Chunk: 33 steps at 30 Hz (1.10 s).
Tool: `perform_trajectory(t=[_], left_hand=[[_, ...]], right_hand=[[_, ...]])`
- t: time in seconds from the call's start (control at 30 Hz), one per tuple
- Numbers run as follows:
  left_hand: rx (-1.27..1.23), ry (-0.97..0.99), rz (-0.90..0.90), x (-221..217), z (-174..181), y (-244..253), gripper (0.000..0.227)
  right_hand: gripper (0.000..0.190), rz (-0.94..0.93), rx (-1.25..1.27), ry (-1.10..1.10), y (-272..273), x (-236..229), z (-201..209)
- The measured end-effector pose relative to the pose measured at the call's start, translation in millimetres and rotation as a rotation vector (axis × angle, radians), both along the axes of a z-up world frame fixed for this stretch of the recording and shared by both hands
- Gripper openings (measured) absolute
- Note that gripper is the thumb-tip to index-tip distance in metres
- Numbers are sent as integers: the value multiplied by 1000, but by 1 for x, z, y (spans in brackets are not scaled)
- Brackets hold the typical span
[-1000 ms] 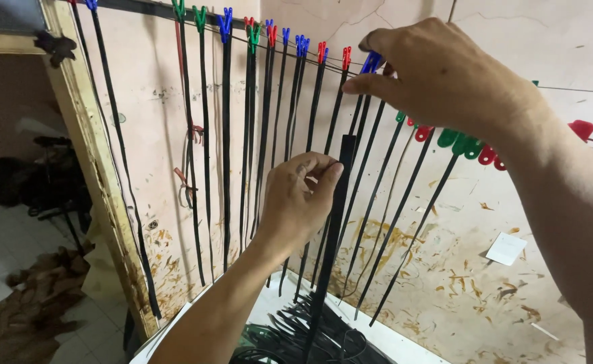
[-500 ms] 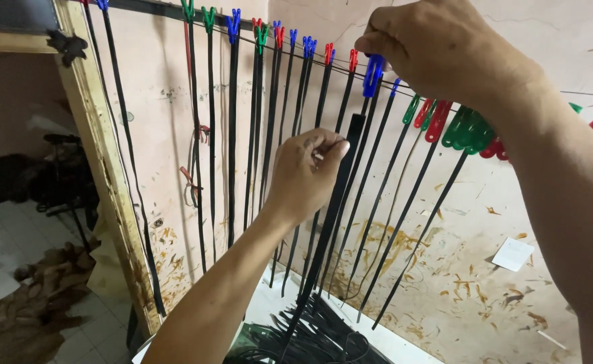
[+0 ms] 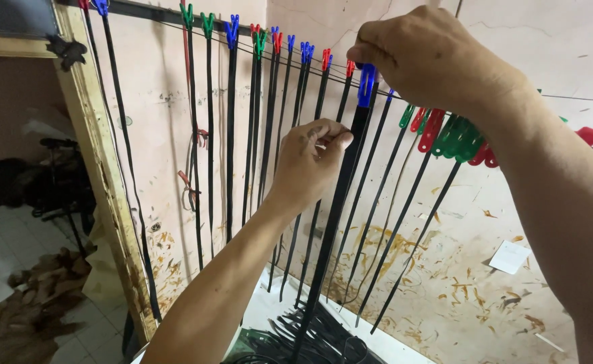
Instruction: The person pours a dark liquid into a roller tray, then uses a roller to apply the liquid onto individual black leather strips. After coating, the strips are hung on a drying rack using clothespins.
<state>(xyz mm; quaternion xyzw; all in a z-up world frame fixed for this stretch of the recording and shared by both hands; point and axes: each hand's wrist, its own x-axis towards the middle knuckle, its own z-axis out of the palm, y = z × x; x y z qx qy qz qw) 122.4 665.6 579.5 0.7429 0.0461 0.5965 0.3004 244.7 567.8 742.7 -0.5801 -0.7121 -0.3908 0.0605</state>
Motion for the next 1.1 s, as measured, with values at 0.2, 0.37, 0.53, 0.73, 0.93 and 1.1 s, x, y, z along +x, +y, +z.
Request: perform_trajectory(t=[0.2, 0.37, 0.53, 0.73, 0.93, 1.1], left_hand=[[-34, 5, -2, 3, 2, 0, 11], [-49, -10, -36, 6, 4, 0, 12], [-13, 2, -30, 6, 3, 1, 13], [-31, 12, -4, 8, 4, 3, 11], [19, 17, 95, 18, -5, 8, 24], [-3, 134, 139, 5, -28, -9, 40]], right_hand=[[39, -82, -56, 79, -5, -9, -2], [37, -72, -57, 69, -5, -6, -3], [39, -123, -71, 104, -12, -15, -5], [44, -239, -131, 153, -21, -32, -1], [45, -277, -166, 292, -32, -50, 3], [41, -284, -84, 359, -21, -54, -1]])
